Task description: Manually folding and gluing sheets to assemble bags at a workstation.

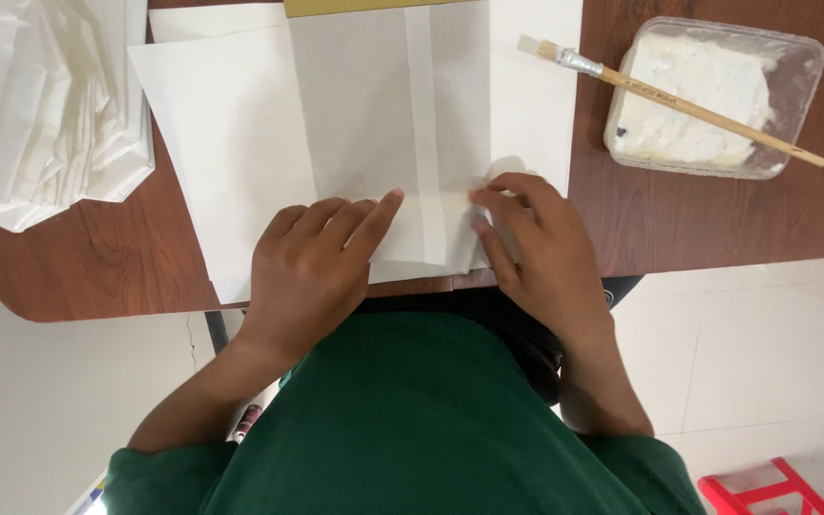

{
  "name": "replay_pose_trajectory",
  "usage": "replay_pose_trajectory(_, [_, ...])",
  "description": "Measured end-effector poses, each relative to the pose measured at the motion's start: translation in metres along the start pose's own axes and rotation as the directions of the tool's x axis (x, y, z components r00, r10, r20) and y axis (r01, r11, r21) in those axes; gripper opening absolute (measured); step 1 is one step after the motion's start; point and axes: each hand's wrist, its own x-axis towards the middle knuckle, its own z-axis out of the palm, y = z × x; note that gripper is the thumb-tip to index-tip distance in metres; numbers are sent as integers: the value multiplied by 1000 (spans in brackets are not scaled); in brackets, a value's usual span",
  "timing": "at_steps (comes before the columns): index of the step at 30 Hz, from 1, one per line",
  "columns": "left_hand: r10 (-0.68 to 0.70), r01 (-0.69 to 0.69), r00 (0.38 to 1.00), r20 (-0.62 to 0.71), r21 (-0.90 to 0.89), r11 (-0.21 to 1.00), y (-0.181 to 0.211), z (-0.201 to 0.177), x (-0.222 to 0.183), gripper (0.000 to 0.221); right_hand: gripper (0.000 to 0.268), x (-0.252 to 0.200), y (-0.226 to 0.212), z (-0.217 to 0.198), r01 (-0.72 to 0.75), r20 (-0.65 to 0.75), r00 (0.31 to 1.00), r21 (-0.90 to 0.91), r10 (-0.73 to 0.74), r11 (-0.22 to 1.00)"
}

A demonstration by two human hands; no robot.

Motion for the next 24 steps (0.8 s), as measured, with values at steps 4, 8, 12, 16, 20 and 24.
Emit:
replay_pose_trajectory(4, [72,-65,990,-121,60,996,-2,-10,13,47,20,6,10,3,101,76,993,-112,-93,989])
replay_pose_trajectory(8, [88,-86,996,10,-126,988,-16,-25,23,53,9,14,12,9,144,42,989,-138,-140,980])
replay_pose_trajectory(12, [238,-133,965,112,-572,809,-48,-29,31,53,12,15,14,13,114,8,993,-150,-114,982])
replay_pose_trajectory(16, [260,-206,966,15,-564,799,-65,-6,36,39,11,15,13,16,104,17,995,-144,-102,984])
replay_pose_trajectory(20, [327,-354,933,-154,-563,746,-76,16,48,27,14,22,6,15,105,44,994,-190,-98,976])
replay_pose_trajectory(24, [303,-344,939,-163,-457,820,-86,47,57,22,17,33,10,16,151,77,988,-211,-137,966])
